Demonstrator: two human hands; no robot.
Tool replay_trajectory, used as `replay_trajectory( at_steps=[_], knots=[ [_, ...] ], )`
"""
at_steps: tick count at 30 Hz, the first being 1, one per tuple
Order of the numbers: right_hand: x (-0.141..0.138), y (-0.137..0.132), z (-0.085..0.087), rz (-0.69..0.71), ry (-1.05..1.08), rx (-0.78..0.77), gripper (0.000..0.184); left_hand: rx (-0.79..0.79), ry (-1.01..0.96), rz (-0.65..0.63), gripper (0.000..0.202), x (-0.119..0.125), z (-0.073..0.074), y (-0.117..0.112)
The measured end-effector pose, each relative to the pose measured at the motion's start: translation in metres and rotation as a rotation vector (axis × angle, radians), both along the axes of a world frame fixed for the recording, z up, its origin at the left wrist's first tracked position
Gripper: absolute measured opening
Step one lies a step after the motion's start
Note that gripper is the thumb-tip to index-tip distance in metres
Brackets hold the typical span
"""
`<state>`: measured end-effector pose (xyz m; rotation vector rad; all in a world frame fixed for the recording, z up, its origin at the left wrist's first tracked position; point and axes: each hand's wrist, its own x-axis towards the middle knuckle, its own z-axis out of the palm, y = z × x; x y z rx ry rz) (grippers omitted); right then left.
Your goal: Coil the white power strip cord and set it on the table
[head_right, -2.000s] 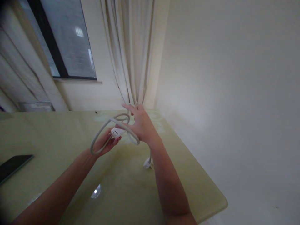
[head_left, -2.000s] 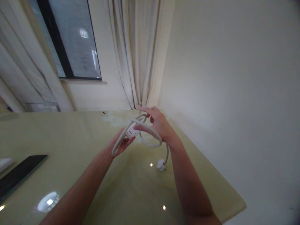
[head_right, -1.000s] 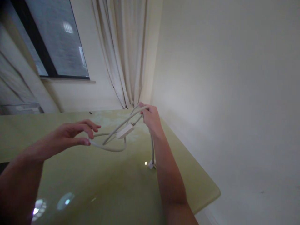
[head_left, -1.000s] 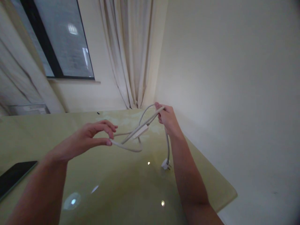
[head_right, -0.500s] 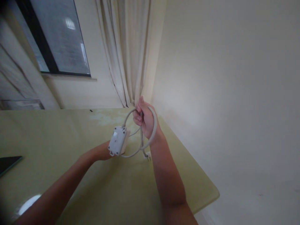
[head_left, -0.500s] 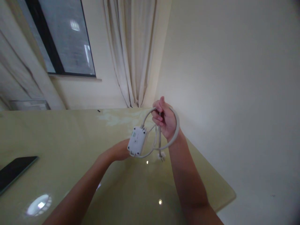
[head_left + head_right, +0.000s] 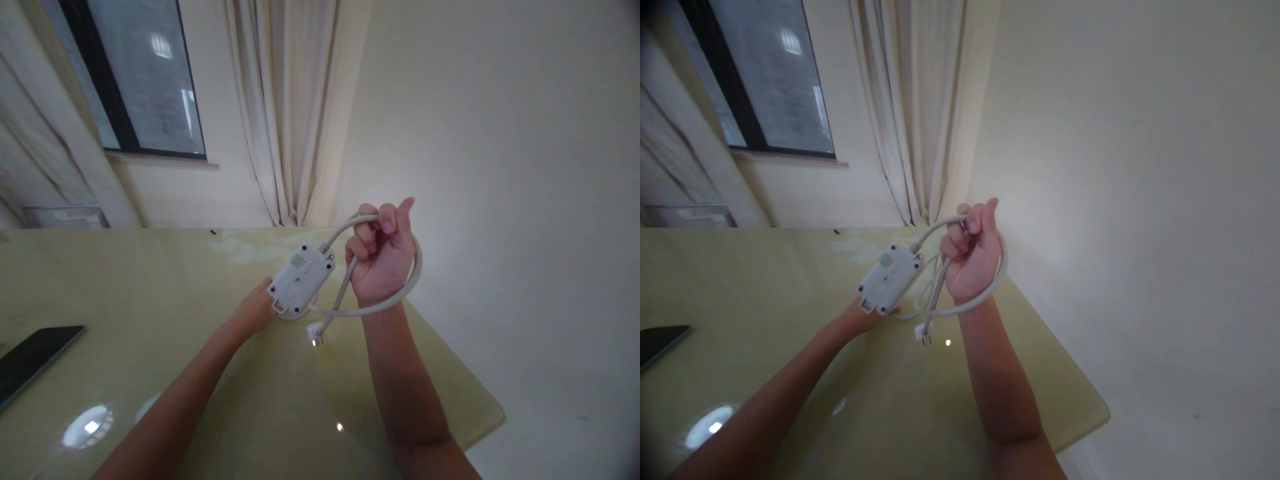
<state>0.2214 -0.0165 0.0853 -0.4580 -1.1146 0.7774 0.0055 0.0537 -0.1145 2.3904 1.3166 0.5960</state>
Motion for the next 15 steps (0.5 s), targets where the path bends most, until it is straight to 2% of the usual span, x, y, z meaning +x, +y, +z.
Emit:
replay_trajectory(
  at_steps=[3,6,9,11,15],
  knots=[
    [0.005,0.003,-0.007,-0.186,-0.015,0.129,0.067,-0.119,-0.092,-0.087,0.044,0.013,0.006,-0.006],
    [0.007,0.008,-0.011,-0.318,0.003,0.228,0.069,-0.376,-0.200,-0.230,0.075,0.030,0.012,-0.018],
    [0.008,0.010,-0.011,-0.375,0.011,0.257,0.069,-0.652,-0.349,-0.418,0.103,0.041,0.022,-0.031],
    [0.009,0.011,-0.009,-0.388,0.032,0.231,0.067,-0.769,-0.492,-0.473,0.106,0.040,0.032,-0.035],
    [0.008,0.010,-0.006,-0.385,0.155,0.161,0.063,-0.759,-0.715,-0.446,0.087,0.019,0.054,-0.034]
  ],
)
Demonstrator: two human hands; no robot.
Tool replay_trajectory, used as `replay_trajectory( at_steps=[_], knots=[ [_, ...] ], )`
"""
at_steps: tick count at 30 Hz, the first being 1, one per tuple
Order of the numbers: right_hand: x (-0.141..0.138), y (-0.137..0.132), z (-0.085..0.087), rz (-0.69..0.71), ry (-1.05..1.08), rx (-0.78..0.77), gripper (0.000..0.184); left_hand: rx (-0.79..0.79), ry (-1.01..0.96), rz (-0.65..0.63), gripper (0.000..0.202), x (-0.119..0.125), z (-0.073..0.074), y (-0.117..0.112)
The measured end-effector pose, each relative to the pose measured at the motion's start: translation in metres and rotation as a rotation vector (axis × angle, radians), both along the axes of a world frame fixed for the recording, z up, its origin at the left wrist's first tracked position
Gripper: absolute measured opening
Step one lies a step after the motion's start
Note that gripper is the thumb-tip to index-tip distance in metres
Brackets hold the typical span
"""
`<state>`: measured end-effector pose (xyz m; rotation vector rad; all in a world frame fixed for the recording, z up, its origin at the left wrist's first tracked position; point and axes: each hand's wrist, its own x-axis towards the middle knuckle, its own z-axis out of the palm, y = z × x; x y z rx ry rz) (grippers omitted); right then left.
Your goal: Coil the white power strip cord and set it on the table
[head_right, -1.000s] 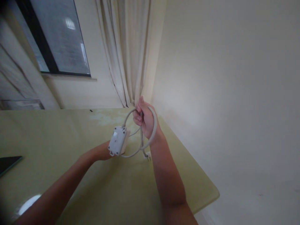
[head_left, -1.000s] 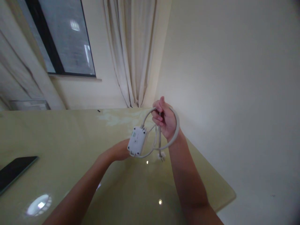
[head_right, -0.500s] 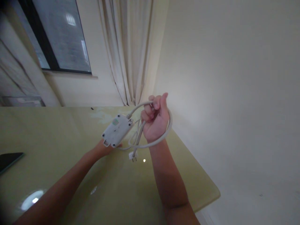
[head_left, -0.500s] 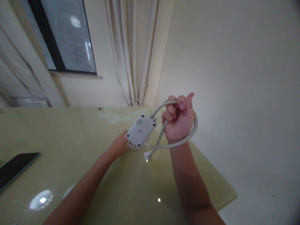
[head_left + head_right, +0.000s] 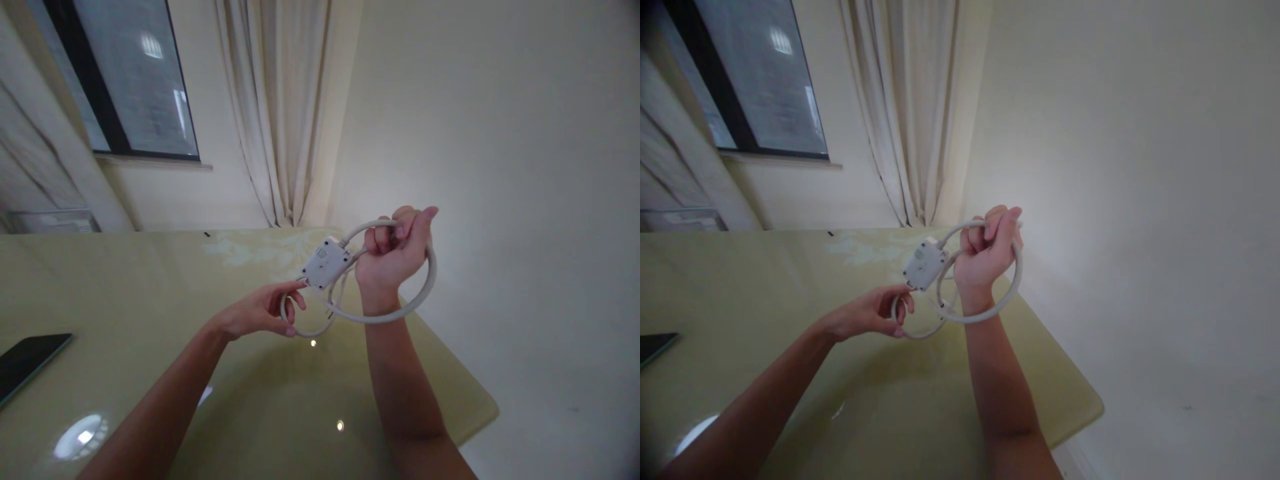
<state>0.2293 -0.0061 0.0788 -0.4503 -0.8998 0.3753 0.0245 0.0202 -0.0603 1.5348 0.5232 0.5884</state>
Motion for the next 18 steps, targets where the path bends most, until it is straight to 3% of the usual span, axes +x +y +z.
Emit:
replay_trajectory(
  at_steps=[5,10,14,18],
  knots=[
    [-0.005,0.005,-0.004,0.044,-0.056,-0.161,0.064,0.014,-0.115,0.054,0.086,-0.031,0.028,0.003],
    [-0.013,0.008,-0.015,0.187,-0.201,-0.279,0.062,0.106,-0.097,0.308,0.076,-0.035,0.051,-0.004],
    [-0.018,0.008,-0.021,0.085,-0.549,-0.222,0.056,0.193,-0.141,0.497,0.075,-0.033,0.064,-0.012],
    [-0.018,0.012,-0.022,0.048,-0.860,-0.204,0.054,0.280,-0.200,0.554,0.078,-0.032,0.075,-0.018]
  ],
)
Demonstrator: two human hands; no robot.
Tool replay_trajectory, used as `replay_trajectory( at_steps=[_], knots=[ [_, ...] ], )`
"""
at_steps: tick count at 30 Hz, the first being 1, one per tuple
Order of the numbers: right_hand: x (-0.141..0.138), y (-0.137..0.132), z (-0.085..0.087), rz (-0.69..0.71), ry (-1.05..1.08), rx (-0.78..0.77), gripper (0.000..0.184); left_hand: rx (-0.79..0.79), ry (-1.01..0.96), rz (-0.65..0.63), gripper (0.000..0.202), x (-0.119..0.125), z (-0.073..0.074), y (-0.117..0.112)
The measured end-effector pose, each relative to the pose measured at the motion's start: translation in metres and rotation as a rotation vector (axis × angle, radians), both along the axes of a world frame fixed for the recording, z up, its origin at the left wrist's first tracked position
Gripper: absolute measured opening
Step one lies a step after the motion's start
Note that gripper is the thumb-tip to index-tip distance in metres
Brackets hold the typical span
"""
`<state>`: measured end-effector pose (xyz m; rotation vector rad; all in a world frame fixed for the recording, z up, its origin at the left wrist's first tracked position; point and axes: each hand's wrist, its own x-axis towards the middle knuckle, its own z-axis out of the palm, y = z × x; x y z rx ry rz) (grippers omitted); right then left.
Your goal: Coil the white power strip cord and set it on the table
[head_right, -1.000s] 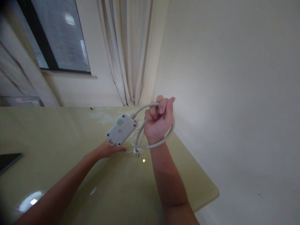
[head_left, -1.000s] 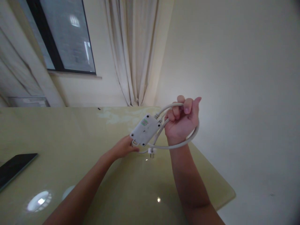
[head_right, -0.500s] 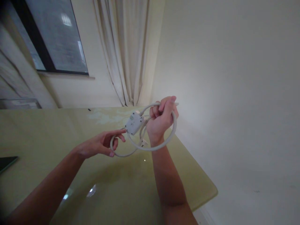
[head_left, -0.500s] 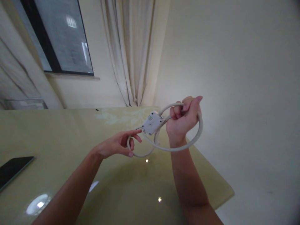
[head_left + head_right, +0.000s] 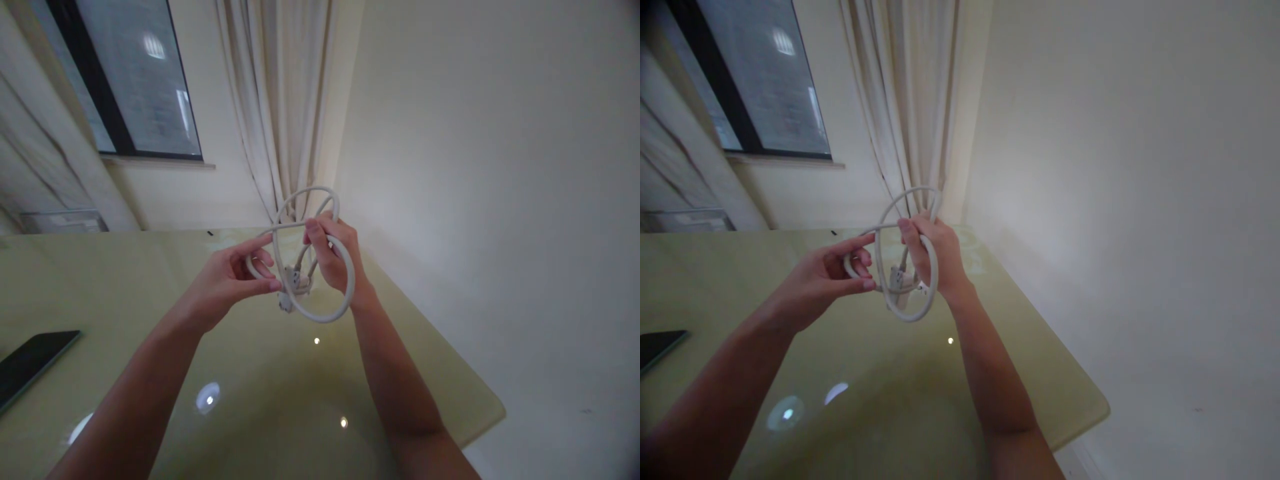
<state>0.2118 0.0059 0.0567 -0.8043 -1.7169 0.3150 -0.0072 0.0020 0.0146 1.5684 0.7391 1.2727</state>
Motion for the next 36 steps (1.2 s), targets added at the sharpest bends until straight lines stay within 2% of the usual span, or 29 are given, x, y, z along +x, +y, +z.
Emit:
replay_trajectory(
  at_steps=[3,6,9,12,14,17,21,24,26,29,32,36],
  knots=[
    [0.000,0.000,0.000,0.033,-0.018,-0.004,0.052,0.043,-0.015,0.038,0.081,0.002,0.007,-0.004],
    [-0.001,-0.003,0.000,0.008,0.109,-0.011,0.053,0.061,0.004,0.055,0.085,0.003,0.008,-0.004],
    [-0.002,-0.006,0.002,-0.028,0.224,-0.063,0.052,0.042,0.066,0.009,0.088,0.004,0.002,0.000],
    [-0.001,-0.007,0.005,0.034,0.265,-0.149,0.048,0.043,0.134,-0.029,0.087,0.004,-0.008,0.008],
    [-0.001,-0.007,0.007,0.099,0.298,-0.200,0.044,0.107,0.218,0.033,0.075,0.004,-0.014,0.013],
    [-0.001,-0.007,0.008,0.176,0.349,-0.248,0.039,0.215,0.329,0.133,0.037,0.009,-0.023,0.017],
    [-0.001,-0.008,0.008,0.260,0.352,-0.274,0.032,0.280,0.420,0.131,0.022,0.019,-0.028,0.018],
    [-0.001,-0.007,0.007,0.323,0.332,-0.298,0.027,0.305,0.381,0.269,0.016,0.021,-0.026,0.014],
    [-0.002,-0.006,0.006,0.371,0.304,-0.313,0.025,0.245,0.295,0.337,0.015,0.020,-0.020,0.010],
    [-0.005,-0.005,0.004,0.424,0.250,-0.320,0.024,0.143,0.240,0.246,0.025,0.016,-0.010,0.001],
    [-0.009,-0.005,0.003,0.439,0.215,-0.310,0.022,0.183,0.275,0.113,0.035,0.015,-0.002,-0.004],
    [-0.010,-0.004,0.001,0.518,0.155,-0.336,0.028,0.261,0.231,0.169,0.024,0.018,-0.005,0.000]
  ],
)
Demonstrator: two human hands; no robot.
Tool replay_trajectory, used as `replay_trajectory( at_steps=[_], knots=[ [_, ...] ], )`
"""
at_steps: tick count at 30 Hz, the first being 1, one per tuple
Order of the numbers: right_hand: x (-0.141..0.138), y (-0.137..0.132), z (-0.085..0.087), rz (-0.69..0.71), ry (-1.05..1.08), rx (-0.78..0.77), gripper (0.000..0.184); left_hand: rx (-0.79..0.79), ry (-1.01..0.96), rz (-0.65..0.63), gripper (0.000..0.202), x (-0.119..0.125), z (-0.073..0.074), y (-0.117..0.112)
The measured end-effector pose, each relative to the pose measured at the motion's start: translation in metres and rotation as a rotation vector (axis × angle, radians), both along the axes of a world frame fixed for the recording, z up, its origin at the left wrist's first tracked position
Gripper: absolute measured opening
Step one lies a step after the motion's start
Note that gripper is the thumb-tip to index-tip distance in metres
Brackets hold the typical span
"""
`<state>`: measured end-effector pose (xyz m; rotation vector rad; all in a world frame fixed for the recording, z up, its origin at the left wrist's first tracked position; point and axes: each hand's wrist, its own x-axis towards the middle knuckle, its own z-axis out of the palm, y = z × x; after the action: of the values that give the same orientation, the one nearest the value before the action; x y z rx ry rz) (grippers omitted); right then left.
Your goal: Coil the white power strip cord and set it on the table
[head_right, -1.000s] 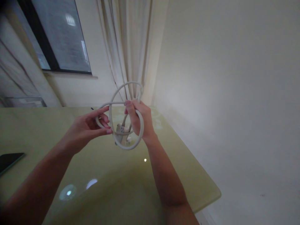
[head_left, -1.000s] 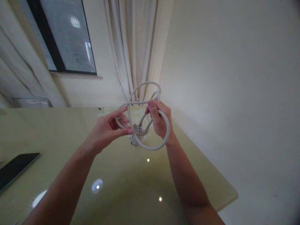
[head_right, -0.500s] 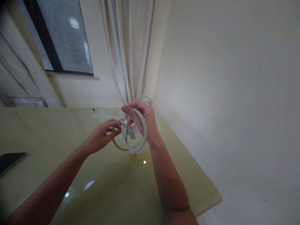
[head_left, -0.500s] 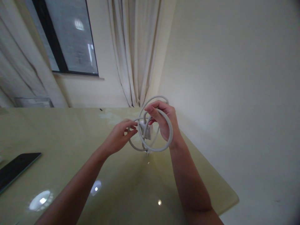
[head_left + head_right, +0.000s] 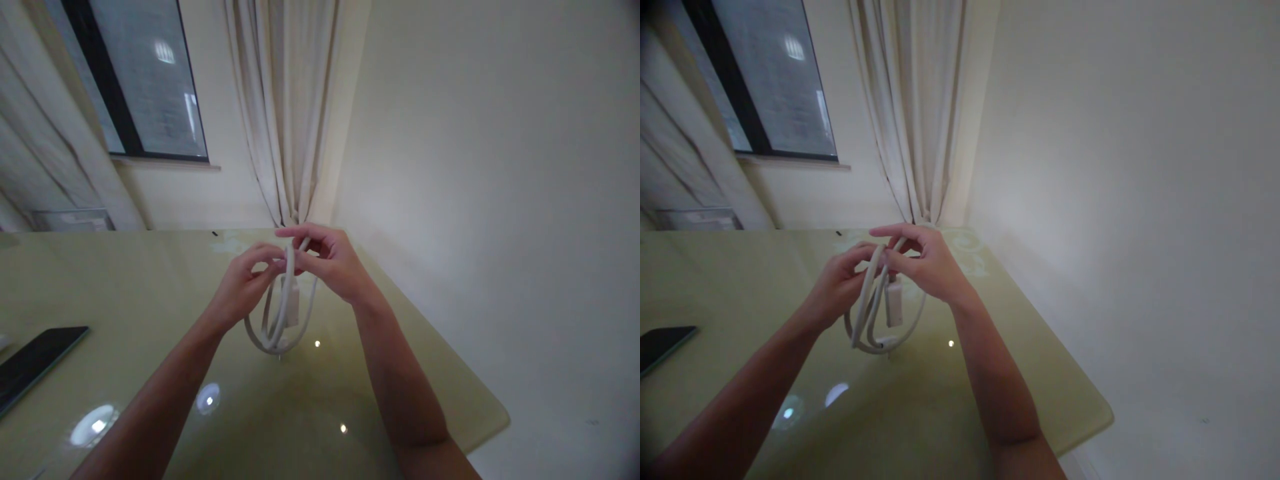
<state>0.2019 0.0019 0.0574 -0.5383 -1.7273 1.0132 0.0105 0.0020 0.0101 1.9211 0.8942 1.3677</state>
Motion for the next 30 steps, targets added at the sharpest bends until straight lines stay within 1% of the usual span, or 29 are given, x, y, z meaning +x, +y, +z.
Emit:
replay_trajectory(
  at_steps=[2,5,7,9,11,13,15,17,21,23,25,27,30],
  knots=[
    [0.001,0.003,-0.001,0.009,0.008,-0.009,0.030,-0.023,-0.092,0.031,0.025,0.003,-0.004,0.004],
    [0.004,0.009,-0.003,-0.071,0.034,-0.029,0.030,-0.077,-0.354,0.065,0.027,0.006,-0.009,0.008],
    [0.004,0.011,-0.004,-0.108,0.047,-0.064,0.039,-0.114,-0.496,0.078,0.028,0.007,-0.010,0.008],
    [0.004,0.010,-0.003,-0.086,0.053,-0.101,0.054,-0.120,-0.508,0.082,0.029,0.007,-0.010,0.009],
    [0.001,0.007,-0.002,-0.017,0.044,-0.112,0.058,-0.085,-0.442,0.097,0.029,0.005,-0.010,0.009],
    [-0.002,0.004,0.000,0.054,0.041,-0.095,0.053,-0.050,-0.394,0.109,0.031,0.005,-0.011,0.009],
    [-0.003,0.002,0.001,0.075,0.050,-0.076,0.046,-0.046,-0.415,0.084,0.032,0.005,-0.012,0.010],
    [-0.003,0.003,0.001,0.028,0.071,-0.070,0.040,-0.073,-0.514,0.029,0.031,0.005,-0.011,0.011],
    [0.003,0.008,0.000,-0.121,0.118,-0.083,0.030,-0.204,-0.843,-0.070,0.024,0.003,-0.009,0.017],
    [0.004,0.010,-0.002,-0.130,0.092,-0.075,0.027,-0.290,-0.979,-0.070,0.019,0.000,-0.007,0.020],
    [0.004,0.012,-0.004,-0.106,0.046,-0.067,0.024,-0.365,-1.066,-0.045,0.013,-0.001,-0.004,0.021],
    [0.000,0.016,-0.008,-0.088,0.017,-0.074,0.022,-0.412,-1.103,-0.030,0.010,0.000,-0.001,0.019],
    [-0.007,0.023,-0.015,-0.109,0.017,-0.109,0.029,-0.407,-1.077,-0.021,0.011,0.003,0.004,0.011]
  ],
)
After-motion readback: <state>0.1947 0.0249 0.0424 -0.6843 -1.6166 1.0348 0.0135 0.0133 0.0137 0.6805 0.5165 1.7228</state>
